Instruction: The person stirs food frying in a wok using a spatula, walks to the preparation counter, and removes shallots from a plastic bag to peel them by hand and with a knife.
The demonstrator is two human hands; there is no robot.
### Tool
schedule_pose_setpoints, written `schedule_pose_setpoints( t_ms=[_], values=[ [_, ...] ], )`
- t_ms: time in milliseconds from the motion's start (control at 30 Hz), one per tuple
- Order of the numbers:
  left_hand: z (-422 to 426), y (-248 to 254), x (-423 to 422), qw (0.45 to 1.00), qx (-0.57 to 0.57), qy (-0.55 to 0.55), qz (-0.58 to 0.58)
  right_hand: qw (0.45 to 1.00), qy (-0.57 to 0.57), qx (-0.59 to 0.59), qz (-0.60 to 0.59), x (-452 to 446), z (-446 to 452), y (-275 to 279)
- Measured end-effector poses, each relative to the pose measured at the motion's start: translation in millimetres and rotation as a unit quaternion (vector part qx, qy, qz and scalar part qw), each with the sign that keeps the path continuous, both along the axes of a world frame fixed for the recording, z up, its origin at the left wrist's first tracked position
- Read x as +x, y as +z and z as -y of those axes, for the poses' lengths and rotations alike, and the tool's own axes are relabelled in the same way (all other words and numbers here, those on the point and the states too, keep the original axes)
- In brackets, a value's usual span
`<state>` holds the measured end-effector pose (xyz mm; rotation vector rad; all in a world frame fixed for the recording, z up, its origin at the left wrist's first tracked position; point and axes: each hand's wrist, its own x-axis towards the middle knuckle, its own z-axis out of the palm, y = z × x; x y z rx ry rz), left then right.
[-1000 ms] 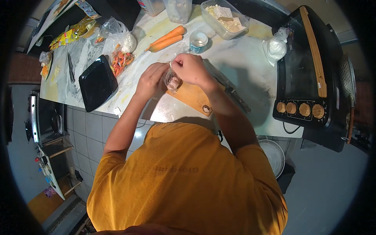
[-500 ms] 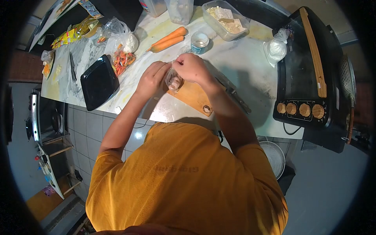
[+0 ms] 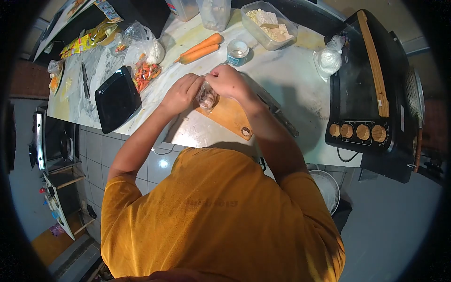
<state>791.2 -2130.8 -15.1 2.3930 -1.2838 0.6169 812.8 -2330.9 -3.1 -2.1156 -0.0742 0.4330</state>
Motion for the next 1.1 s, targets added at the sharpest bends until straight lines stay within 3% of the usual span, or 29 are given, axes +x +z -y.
schedule_pose_setpoints(
  t_ms=[133, 200, 333, 433, 500, 633, 700, 800, 933, 1100],
  values=[
    [1.3, -2.8, -0.4, 1.0, -0.002, 0.004, 0.004, 0.999, -0.021, -0.019, 0.018, -7.7, -2.4, 12.9],
    [2.9, -4.7, -0.5, 1.0, -0.026, 0.009, -0.006, 0.99, -0.014, -0.104, 0.093, -13.1, -4.7, 22.5],
    [7.1, -10.0, -2.6, 0.999, -0.041, 0.02, -0.012, 0.978, -0.025, -0.137, 0.157, -22.9, -7.8, 34.0],
    [12.1, -15.1, -5.3, 0.996, -0.082, 0.041, -0.019, 0.953, -0.006, -0.212, 0.215, -25.4, -11.4, 33.1],
    [18.5, -21.1, -10.4, 0.981, -0.167, 0.081, -0.051, 0.934, -0.007, -0.25, 0.255, -25.8, -13.7, 24.2],
    [24.2, -35.3, -16.5, 0.951, -0.261, 0.132, -0.103, 0.952, -0.004, -0.199, 0.231, -20.9, -10.9, 11.7],
    [18.6, -30.7, -14.4, 0.937, -0.284, 0.113, -0.167, 0.974, -0.016, -0.104, 0.199, -19.3, -5.2, 7.8],
    [13.2, -1.1, -12.9, 0.922, -0.28, 0.077, -0.258, 0.976, 0.001, -0.058, 0.209, -20.4, -2.1, 15.4],
    [3.0, 14.7, -1.9, 0.934, -0.203, 0.06, -0.288, 0.97, 0.019, -0.084, 0.226, -16.6, -0.3, 16.2],
    [7.2, 27.6, -1.2, 0.959, -0.122, 0.048, -0.25, 0.961, 0.017, -0.089, 0.26, -20.0, -1.4, 18.3]
  ],
)
